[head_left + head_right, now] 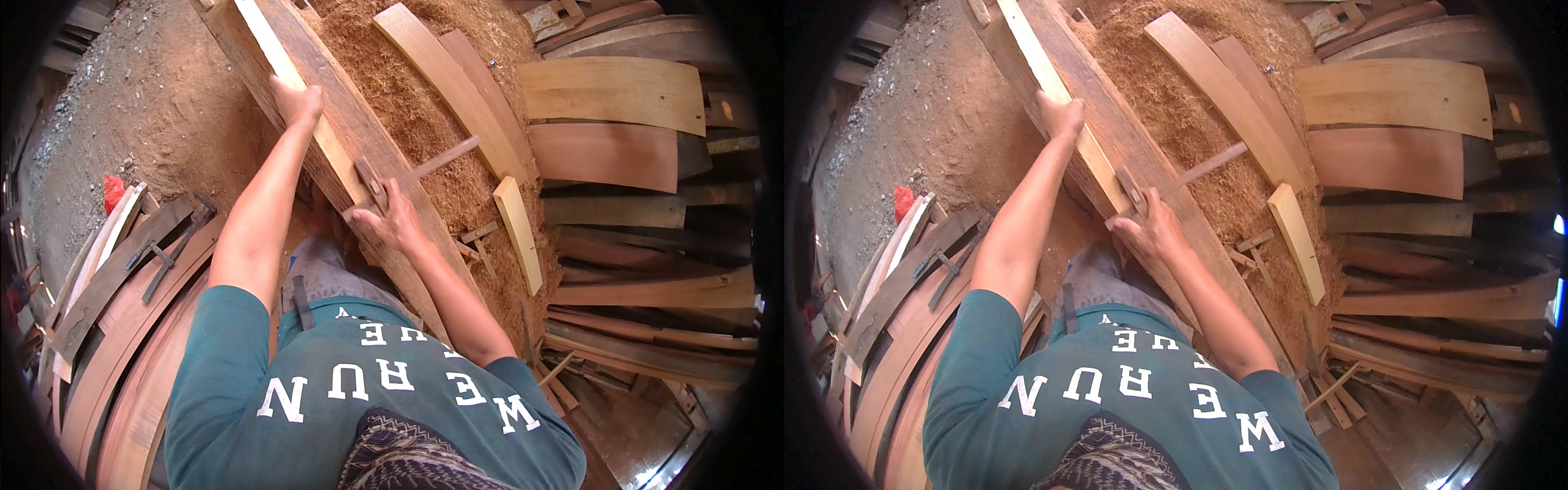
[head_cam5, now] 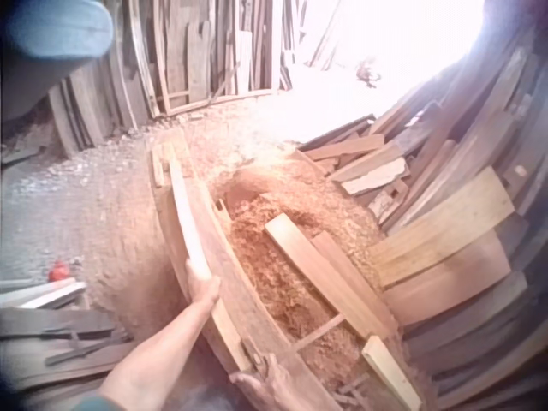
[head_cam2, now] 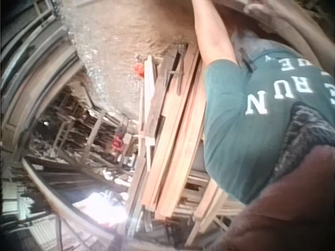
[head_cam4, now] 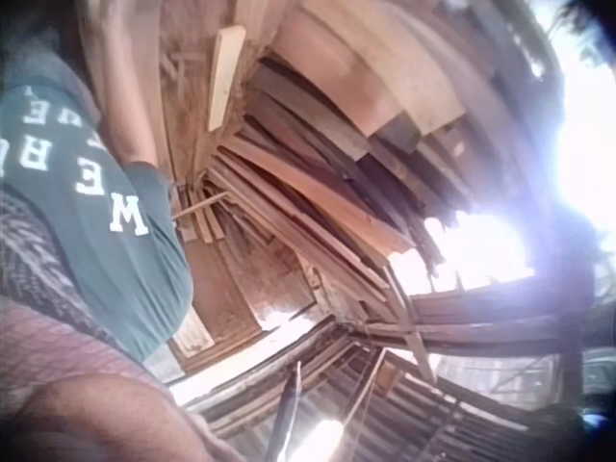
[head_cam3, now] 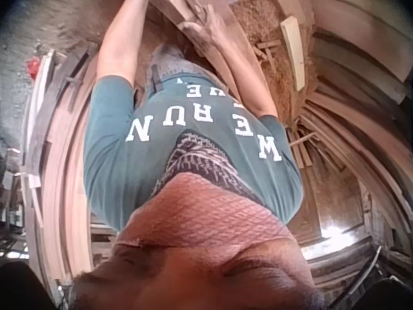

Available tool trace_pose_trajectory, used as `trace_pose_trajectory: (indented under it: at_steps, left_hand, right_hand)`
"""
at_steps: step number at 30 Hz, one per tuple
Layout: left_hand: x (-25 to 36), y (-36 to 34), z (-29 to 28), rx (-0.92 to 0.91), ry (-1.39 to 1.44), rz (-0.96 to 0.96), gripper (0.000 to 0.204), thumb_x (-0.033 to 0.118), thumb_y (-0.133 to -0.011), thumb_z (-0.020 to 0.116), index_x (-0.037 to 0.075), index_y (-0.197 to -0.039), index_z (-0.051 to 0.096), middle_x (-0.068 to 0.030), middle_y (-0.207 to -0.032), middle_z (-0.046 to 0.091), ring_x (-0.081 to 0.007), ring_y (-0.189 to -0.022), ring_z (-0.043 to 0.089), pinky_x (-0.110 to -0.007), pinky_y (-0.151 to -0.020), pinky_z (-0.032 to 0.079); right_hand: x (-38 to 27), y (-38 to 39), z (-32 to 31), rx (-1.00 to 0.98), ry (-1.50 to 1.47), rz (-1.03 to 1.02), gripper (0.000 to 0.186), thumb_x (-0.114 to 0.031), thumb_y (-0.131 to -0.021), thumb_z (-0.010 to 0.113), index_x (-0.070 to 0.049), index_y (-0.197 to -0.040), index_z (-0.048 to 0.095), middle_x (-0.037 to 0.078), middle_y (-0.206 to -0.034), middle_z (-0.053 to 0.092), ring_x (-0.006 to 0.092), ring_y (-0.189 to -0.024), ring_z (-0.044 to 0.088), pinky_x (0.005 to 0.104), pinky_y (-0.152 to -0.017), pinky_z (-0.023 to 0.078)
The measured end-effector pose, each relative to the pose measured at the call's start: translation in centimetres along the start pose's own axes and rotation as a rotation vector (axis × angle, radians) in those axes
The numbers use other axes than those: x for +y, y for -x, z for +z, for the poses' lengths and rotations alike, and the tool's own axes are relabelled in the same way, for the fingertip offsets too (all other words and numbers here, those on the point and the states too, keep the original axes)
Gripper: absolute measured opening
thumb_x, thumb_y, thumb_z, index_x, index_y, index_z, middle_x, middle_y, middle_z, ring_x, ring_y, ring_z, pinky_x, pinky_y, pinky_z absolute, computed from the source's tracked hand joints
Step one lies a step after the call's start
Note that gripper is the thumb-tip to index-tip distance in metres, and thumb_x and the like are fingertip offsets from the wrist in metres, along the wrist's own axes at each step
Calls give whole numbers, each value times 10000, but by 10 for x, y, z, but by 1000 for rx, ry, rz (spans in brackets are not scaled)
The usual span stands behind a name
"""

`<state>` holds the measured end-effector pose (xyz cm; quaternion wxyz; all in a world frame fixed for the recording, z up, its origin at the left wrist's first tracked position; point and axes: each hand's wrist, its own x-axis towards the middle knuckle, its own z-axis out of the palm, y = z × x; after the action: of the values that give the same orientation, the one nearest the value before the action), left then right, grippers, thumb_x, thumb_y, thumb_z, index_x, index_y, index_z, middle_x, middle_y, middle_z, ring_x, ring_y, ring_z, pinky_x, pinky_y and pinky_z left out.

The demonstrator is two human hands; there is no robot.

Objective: The person marks a long wooden board using a marking gauge and then moves various wooden boards around a woodworking shop.

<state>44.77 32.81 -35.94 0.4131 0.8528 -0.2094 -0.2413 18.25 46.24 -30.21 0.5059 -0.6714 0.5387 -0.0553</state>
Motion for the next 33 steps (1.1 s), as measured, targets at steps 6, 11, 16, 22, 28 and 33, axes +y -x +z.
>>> trace_pose_trajectory:
  at_steps: [6, 11, 16, 22, 28, 33]
  left_hand:
    - [-9, 39, 1, -48, 76, 11, 958, -39, -785, 564, -104, -1605, 72, -322, -1666, 183, -403, -1573, 189, -442, -1320, 106]
    - [-60, 212, -26, -236, 102, 37, 1088, 118, -784, 763, -104, -1601, 79, -340, -1636, 201, -450, -1547, 208, -479, -1290, 176]
    - [-59, 207, -53, -290, -4, 69, 1199, 271, -754, 870, -94, -1602, 105, -336, -1618, 256, -446, -1517, 265, -484, -1267, 227]
    - [-31, 127, -18, -235, -34, 61, 927, 253, -798, 830, -70, -1510, 332, -308, -1493, 415, -442, -1397, 410, -516, -1165, 339]
    - [-35, 115, -7, -305, 134, 210, 636, 199, -831, 786, -34, -1342, 486, -283, -1383, 491, -454, -1254, 469, -535, -1078, 366]
    - [-24, 122, -10, -180, 65, 174, 933, 169, -793, 742, -53, -1550, 244, -324, -1396, 411, -502, -1287, 393, -563, -1132, 303]
  right_hand:
    - [33, 82, -51, -5, 18, 404, 661, -369, -836, 885, -65, -1286, 508, 192, -1147, 702, 302, -1068, 686, 455, -909, 550]
    - [34, 58, -93, 263, -16, 267, 594, -356, -877, 840, -47, -1280, 531, 194, -1094, 707, 307, -1022, 691, 439, -907, 535]
    - [-36, -32, -83, 153, -42, 149, 600, -369, -933, 773, -26, -1347, 505, 247, -1135, 705, 360, -1071, 700, 457, -931, 539]
    - [-134, -147, -23, 45, 56, 62, 693, -457, -927, 748, -30, -1393, 463, 328, -1197, 680, 450, -1134, 683, 533, -942, 540]
    - [-107, -163, 7, 125, 62, -109, 808, -433, -845, 842, 32, -1350, 418, 362, -1067, 688, 515, -1040, 682, 554, -861, 554]
    - [-141, -221, 8, 121, 115, -13, 821, -460, -844, 847, 5, -1374, 427, 368, -1099, 687, 517, -1079, 677, 554, -887, 552]
